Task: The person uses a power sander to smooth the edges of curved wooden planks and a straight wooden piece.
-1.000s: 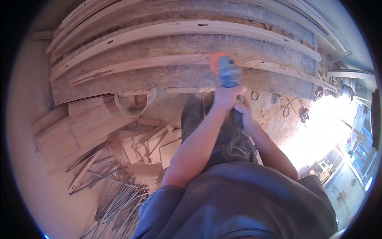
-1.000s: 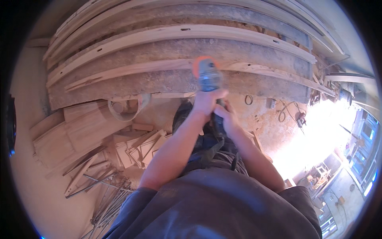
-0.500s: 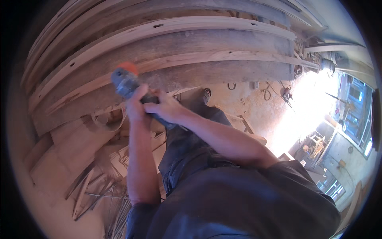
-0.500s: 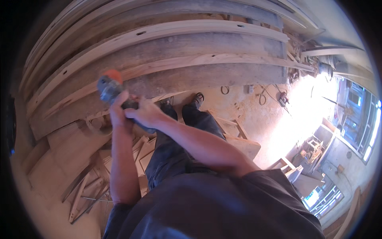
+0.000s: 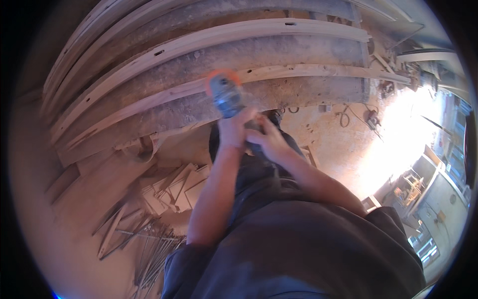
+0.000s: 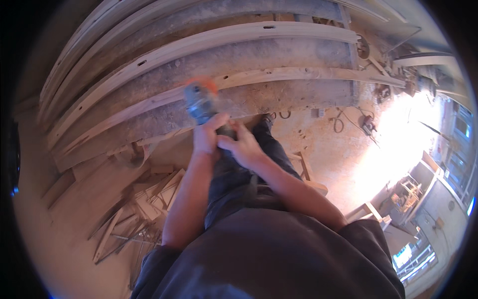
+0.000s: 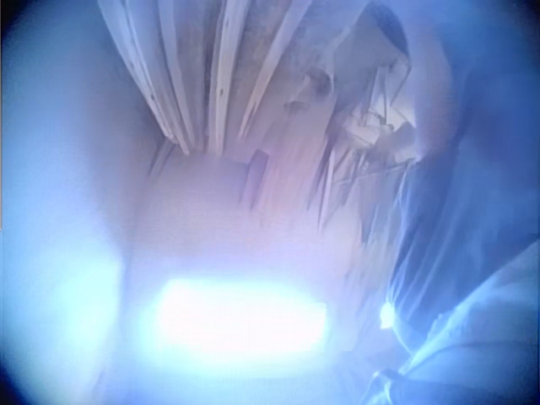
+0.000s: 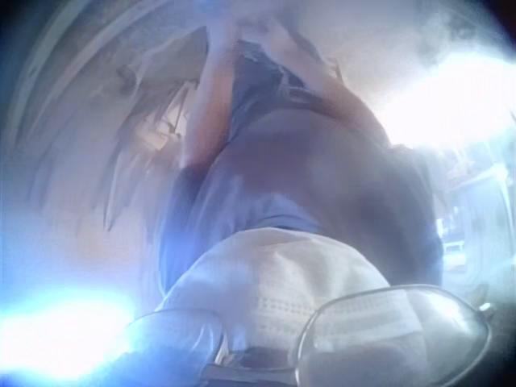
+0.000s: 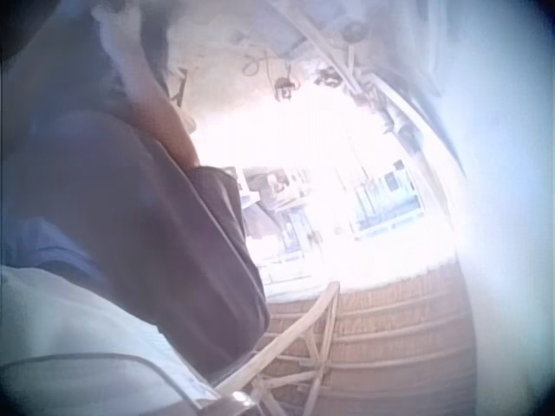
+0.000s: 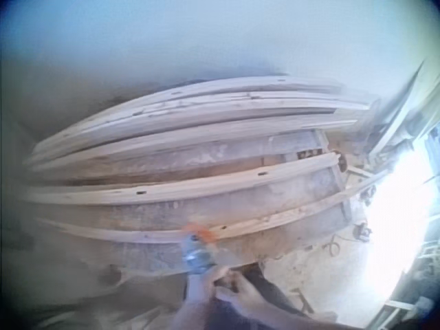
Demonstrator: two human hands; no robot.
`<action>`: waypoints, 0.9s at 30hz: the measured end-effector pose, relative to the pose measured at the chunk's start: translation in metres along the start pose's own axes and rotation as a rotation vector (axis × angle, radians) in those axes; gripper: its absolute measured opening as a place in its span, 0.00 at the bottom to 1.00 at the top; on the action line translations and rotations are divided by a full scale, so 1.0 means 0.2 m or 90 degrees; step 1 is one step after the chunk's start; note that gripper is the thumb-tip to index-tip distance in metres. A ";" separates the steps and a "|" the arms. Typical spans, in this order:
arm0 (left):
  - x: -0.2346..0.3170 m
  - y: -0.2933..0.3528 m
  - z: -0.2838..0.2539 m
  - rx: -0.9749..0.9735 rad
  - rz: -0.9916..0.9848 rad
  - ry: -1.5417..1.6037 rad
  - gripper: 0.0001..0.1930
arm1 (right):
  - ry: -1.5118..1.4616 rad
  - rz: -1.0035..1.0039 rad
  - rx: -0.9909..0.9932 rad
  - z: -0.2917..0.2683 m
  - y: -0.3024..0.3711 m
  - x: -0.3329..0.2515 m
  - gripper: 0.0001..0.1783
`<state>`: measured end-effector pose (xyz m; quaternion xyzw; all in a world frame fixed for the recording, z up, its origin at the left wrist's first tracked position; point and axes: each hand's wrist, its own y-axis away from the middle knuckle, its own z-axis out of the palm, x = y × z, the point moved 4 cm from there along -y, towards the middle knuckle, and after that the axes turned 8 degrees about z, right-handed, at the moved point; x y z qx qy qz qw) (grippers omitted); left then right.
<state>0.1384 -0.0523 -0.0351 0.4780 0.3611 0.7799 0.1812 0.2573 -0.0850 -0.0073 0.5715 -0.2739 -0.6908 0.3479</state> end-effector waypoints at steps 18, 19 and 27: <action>-0.13 -0.01 0.19 0.000 -0.017 0.156 0.08 | 0.260 -0.015 -0.022 -0.32 0.01 -0.15 0.39; -0.16 -0.01 0.20 0.005 -0.018 0.128 0.08 | 0.252 -0.008 -0.022 -0.31 0.02 -0.15 0.39; -0.47 0.07 0.84 -0.146 0.003 -0.071 0.13 | -0.189 0.005 0.111 -0.89 0.29 0.02 0.27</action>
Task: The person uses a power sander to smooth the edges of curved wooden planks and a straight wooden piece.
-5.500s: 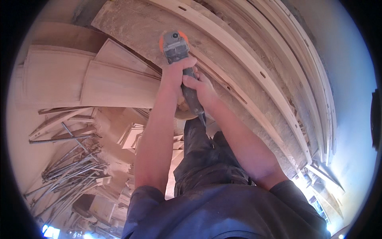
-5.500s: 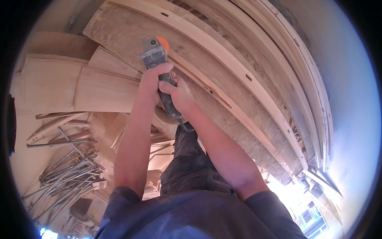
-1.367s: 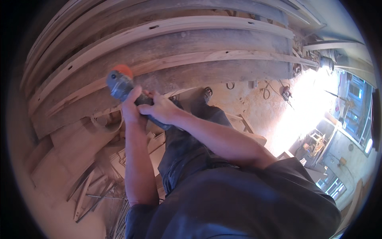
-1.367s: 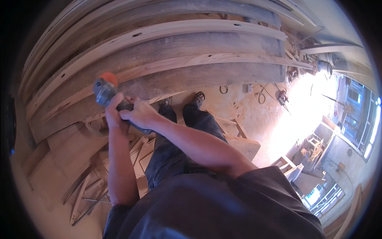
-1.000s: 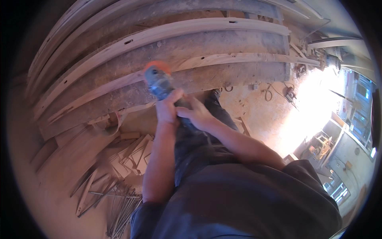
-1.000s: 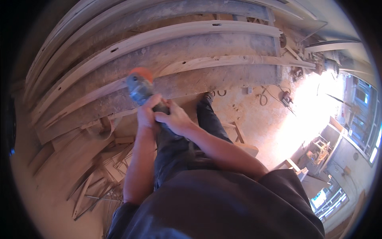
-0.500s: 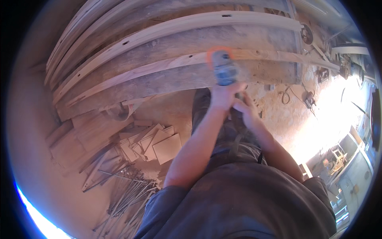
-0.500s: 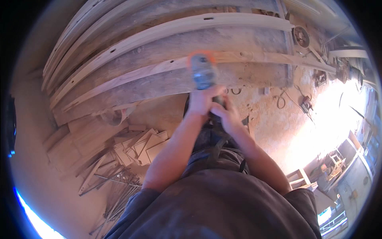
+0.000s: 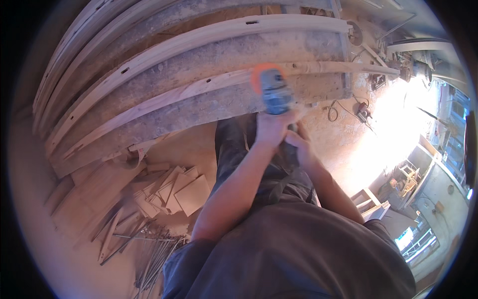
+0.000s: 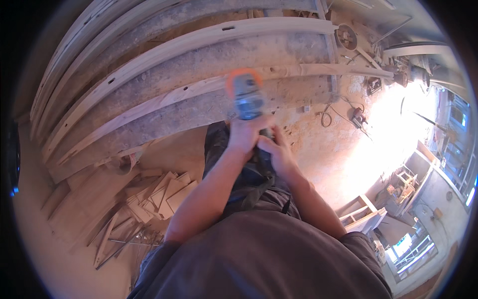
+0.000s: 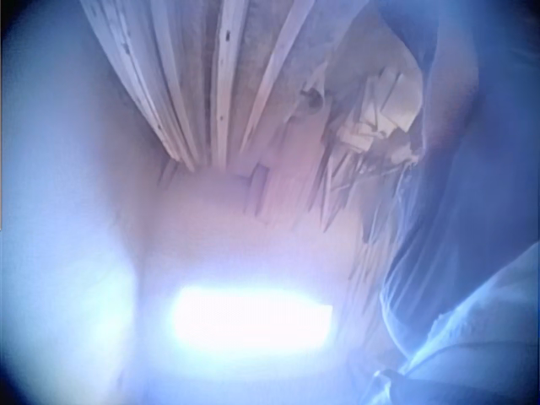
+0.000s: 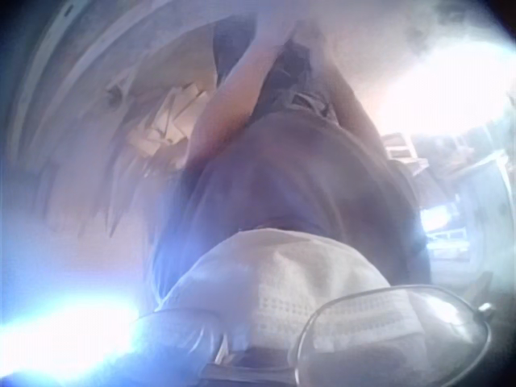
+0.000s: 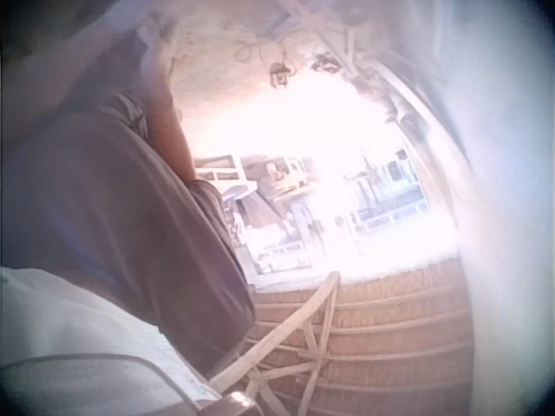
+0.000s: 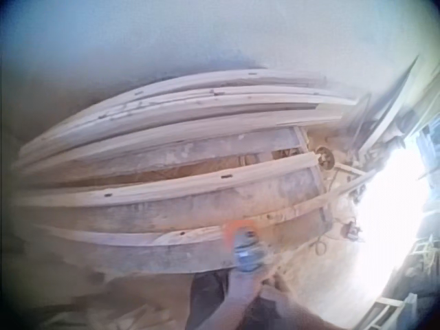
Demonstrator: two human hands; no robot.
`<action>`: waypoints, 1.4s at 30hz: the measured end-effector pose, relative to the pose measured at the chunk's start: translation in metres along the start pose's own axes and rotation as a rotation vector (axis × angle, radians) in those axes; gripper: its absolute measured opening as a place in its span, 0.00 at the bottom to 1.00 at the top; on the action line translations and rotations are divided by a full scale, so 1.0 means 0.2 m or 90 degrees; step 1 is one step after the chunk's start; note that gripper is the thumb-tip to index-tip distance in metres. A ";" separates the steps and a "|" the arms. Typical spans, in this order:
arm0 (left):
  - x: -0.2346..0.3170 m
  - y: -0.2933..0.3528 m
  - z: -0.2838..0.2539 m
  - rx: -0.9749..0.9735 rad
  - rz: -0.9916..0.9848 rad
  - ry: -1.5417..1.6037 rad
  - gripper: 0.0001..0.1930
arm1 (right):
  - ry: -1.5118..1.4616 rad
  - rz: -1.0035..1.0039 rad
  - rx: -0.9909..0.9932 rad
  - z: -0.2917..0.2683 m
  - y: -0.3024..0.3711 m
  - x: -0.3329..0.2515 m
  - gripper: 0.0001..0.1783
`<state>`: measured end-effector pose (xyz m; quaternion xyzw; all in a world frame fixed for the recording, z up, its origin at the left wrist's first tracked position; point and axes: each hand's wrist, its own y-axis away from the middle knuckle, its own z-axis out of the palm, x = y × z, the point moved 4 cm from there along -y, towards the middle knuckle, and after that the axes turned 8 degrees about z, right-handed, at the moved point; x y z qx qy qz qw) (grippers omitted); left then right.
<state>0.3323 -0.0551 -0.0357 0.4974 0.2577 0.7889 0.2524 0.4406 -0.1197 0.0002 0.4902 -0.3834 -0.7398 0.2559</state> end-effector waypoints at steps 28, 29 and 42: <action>1.26 0.21 -2.00 0.529 0.241 -1.019 0.27 | 0.402 -0.025 -0.042 0.56 0.01 0.04 0.39; 1.15 0.25 -1.92 0.403 0.200 -0.849 0.27 | 0.450 -0.021 -0.051 0.68 0.00 0.02 0.39; 0.55 0.16 -0.99 0.215 0.039 0.278 0.08 | 0.666 0.065 -0.191 1.15 -0.25 0.03 0.50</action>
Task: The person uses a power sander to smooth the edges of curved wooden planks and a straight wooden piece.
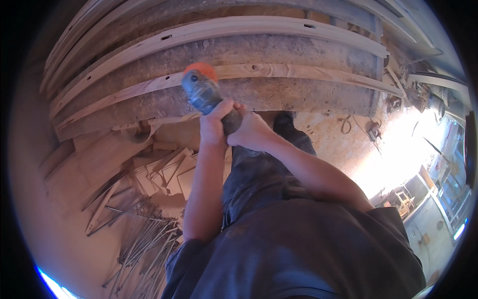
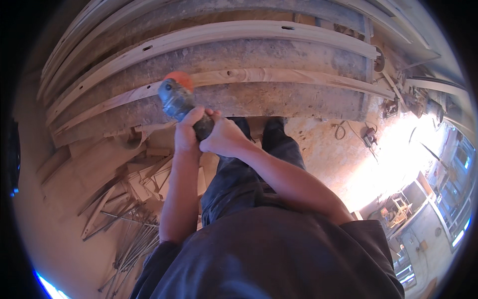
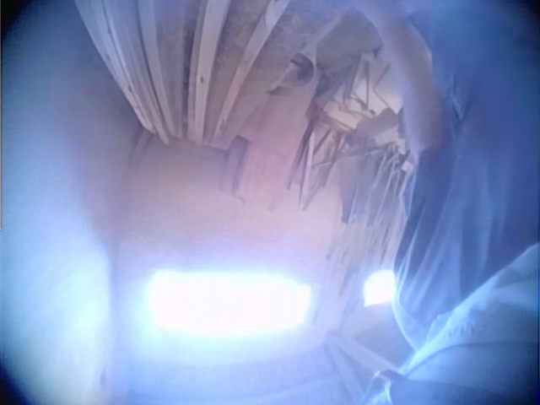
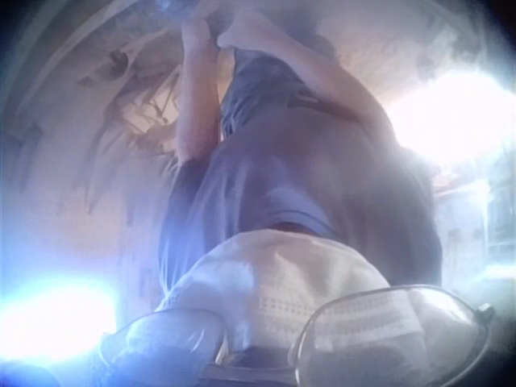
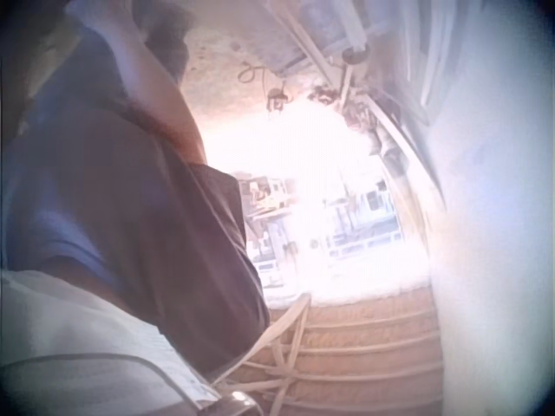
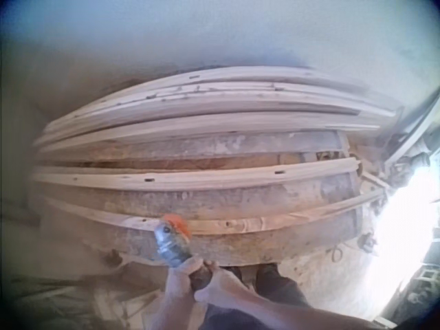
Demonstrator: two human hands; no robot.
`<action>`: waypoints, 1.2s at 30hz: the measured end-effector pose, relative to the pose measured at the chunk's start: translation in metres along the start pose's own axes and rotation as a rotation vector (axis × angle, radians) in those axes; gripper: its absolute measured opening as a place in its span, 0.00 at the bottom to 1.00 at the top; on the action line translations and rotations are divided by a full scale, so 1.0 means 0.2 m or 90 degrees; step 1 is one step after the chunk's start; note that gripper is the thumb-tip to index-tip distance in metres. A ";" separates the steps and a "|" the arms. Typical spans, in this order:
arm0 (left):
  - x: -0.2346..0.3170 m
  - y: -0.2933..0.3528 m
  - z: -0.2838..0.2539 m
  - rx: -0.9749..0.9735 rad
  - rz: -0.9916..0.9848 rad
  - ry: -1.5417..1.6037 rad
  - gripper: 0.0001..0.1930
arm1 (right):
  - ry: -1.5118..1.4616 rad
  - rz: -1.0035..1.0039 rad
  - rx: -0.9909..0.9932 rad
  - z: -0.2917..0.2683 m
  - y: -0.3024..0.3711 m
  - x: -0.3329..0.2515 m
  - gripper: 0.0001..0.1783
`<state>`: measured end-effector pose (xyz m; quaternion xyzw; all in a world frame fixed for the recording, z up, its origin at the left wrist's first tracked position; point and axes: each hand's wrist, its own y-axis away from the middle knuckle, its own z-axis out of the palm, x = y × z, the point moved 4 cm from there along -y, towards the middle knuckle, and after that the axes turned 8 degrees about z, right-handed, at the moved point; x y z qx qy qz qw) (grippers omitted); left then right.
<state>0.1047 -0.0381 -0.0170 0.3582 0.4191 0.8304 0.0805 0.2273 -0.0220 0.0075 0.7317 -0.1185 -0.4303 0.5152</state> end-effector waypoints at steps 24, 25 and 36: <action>-1.38 0.28 1.20 -0.175 -0.082 -0.235 0.06 | -0.196 0.010 0.164 -1.21 0.60 1.27 0.51; -1.42 0.29 1.25 -0.183 -0.100 -0.254 0.06 | -0.212 0.014 0.175 -1.26 0.63 1.31 0.52; -1.96 0.39 1.86 -0.281 -0.120 -0.408 0.07 | -0.447 0.023 0.288 -1.73 0.88 1.75 0.42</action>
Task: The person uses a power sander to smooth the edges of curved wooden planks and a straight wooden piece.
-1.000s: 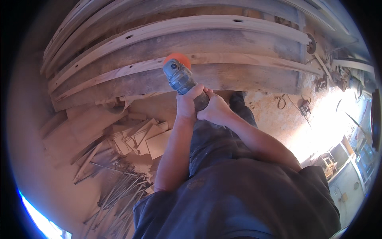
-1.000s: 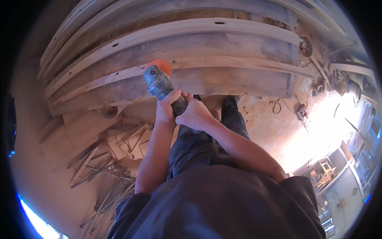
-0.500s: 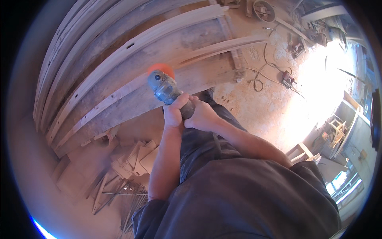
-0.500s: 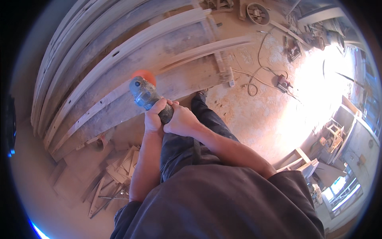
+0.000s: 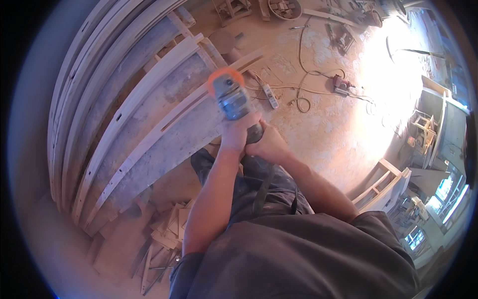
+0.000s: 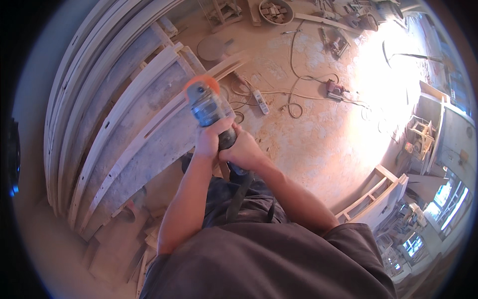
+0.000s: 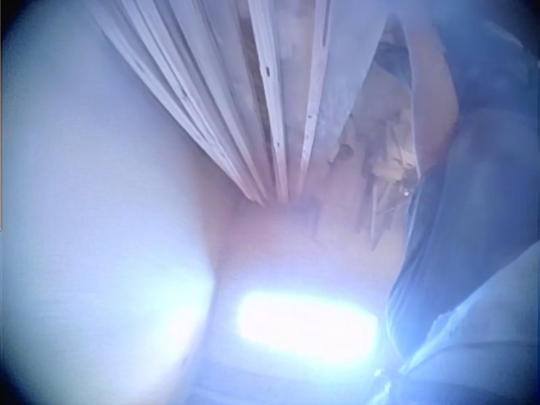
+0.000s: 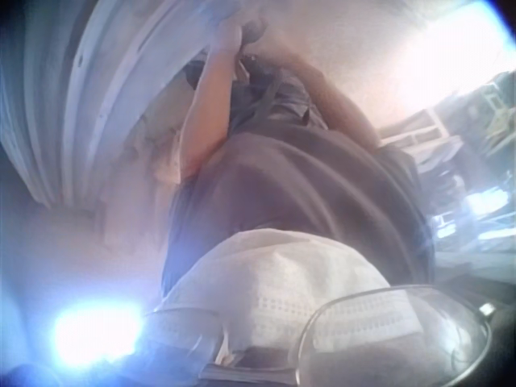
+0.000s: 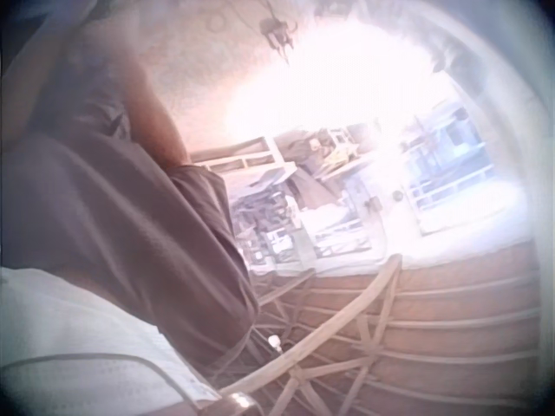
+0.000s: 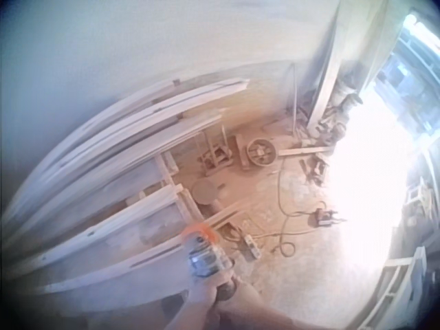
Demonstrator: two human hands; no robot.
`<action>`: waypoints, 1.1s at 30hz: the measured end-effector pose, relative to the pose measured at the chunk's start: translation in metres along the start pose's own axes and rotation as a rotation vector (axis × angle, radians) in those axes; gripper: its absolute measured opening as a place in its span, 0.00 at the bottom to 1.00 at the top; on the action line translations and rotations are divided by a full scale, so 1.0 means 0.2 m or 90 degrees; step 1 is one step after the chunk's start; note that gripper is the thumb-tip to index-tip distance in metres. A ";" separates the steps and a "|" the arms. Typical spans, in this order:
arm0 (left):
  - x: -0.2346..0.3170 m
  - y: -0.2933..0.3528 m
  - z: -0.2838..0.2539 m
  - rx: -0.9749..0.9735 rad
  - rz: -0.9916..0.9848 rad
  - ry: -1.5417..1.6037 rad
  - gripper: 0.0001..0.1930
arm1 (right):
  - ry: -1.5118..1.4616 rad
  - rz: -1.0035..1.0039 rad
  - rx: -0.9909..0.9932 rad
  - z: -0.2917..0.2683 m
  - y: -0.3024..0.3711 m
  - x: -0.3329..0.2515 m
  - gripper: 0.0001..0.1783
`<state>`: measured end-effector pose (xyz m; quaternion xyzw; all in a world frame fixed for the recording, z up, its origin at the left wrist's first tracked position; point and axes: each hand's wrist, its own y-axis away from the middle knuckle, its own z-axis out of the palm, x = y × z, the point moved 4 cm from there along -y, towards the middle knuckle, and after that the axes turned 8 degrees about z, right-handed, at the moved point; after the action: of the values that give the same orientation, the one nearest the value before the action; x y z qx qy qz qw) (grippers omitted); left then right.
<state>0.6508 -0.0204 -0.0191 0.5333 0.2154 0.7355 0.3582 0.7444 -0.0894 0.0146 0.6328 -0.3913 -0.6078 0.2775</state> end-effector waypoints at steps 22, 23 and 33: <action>-0.04 -0.20 0.37 -0.084 -0.019 -0.206 0.14 | -0.154 -0.009 0.046 -0.33 -0.07 0.05 0.35; -0.05 -0.15 0.35 -0.068 -0.016 -0.174 0.13 | -0.108 -0.010 0.055 -0.31 -0.04 0.07 0.38; 0.05 -0.23 0.44 -0.089 0.004 -0.224 0.15 | -0.166 0.000 0.049 -0.36 -0.16 0.06 0.30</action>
<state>0.7449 0.0112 -0.0143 0.6279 0.0963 0.6453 0.4243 0.8191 -0.0914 -0.0109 0.5585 -0.4468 -0.6697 0.1998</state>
